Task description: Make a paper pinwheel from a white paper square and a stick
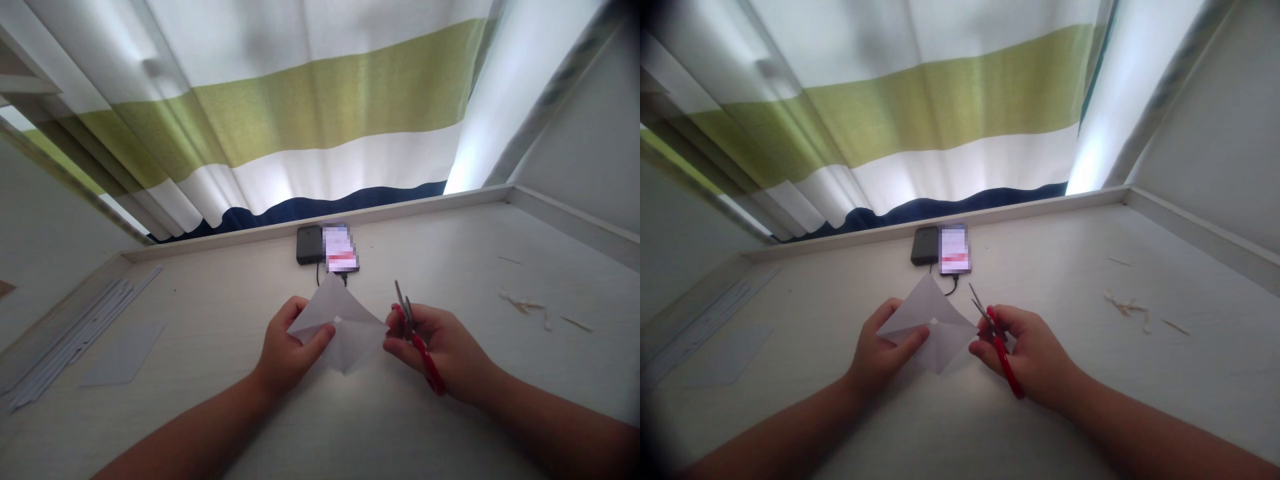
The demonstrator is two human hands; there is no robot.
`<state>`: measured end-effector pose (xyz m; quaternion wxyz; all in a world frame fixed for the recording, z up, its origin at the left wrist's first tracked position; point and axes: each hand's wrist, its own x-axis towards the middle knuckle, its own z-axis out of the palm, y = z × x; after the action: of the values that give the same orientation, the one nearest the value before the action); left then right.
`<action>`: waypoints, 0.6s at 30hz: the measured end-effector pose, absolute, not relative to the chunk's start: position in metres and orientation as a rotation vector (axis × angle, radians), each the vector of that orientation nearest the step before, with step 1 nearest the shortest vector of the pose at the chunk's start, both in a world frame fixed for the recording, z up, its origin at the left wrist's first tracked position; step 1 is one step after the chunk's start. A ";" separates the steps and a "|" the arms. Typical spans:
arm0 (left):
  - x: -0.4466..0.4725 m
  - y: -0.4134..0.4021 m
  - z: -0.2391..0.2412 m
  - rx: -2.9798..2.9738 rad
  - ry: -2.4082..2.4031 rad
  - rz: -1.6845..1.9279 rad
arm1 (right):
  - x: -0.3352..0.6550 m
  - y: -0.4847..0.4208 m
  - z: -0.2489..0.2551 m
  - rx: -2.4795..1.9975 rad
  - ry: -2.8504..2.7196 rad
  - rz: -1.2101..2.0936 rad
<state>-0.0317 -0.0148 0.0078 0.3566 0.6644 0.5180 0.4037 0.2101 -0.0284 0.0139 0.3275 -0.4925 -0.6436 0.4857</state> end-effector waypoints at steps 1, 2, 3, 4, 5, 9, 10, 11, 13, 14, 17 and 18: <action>-0.031 -0.015 0.008 1.707 1.325 1.037 | 0.210 -0.029 0.013 -1.292 -1.677 1.262; -0.031 -0.015 0.008 1.692 1.305 1.027 | 0.209 -0.028 0.013 -1.300 -1.669 1.254; -0.031 -0.016 0.008 1.667 1.275 1.009 | 0.209 -0.028 0.014 -1.312 -1.662 1.246; -0.031 -0.016 0.007 1.629 1.237 0.984 | 0.210 -0.027 0.014 -1.322 -1.654 1.236; -0.031 -0.016 0.006 1.579 1.195 0.953 | 0.210 -0.026 0.015 -1.323 -1.649 1.234; -0.032 -0.016 0.001 1.374 1.034 0.864 | 0.211 -0.026 0.016 -1.231 -1.638 1.318; -0.032 -0.016 0.001 1.349 0.994 0.846 | 0.211 -0.027 0.016 -1.205 -1.625 1.352; -0.033 -0.015 0.000 1.336 0.953 0.823 | 0.211 -0.027 0.016 -1.186 -1.604 1.386; -0.033 -0.015 0.000 1.317 0.893 0.760 | 0.211 -0.028 0.017 -1.166 -1.554 1.438; -0.034 -0.015 0.000 1.308 0.877 0.727 | 0.212 -0.028 0.016 -1.162 -1.532 1.455; -0.035 -0.015 0.001 1.290 0.862 0.649 | 0.215 -0.026 0.015 -1.158 -1.513 1.470; -0.035 -0.015 0.001 1.290 0.854 0.633 | 0.216 -0.025 0.014 -1.161 -1.520 1.470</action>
<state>-0.0346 -0.0150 0.0012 0.6707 0.5725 0.3788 0.2810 0.2157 -0.0253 0.0140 0.3566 -0.4495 -0.5887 0.5694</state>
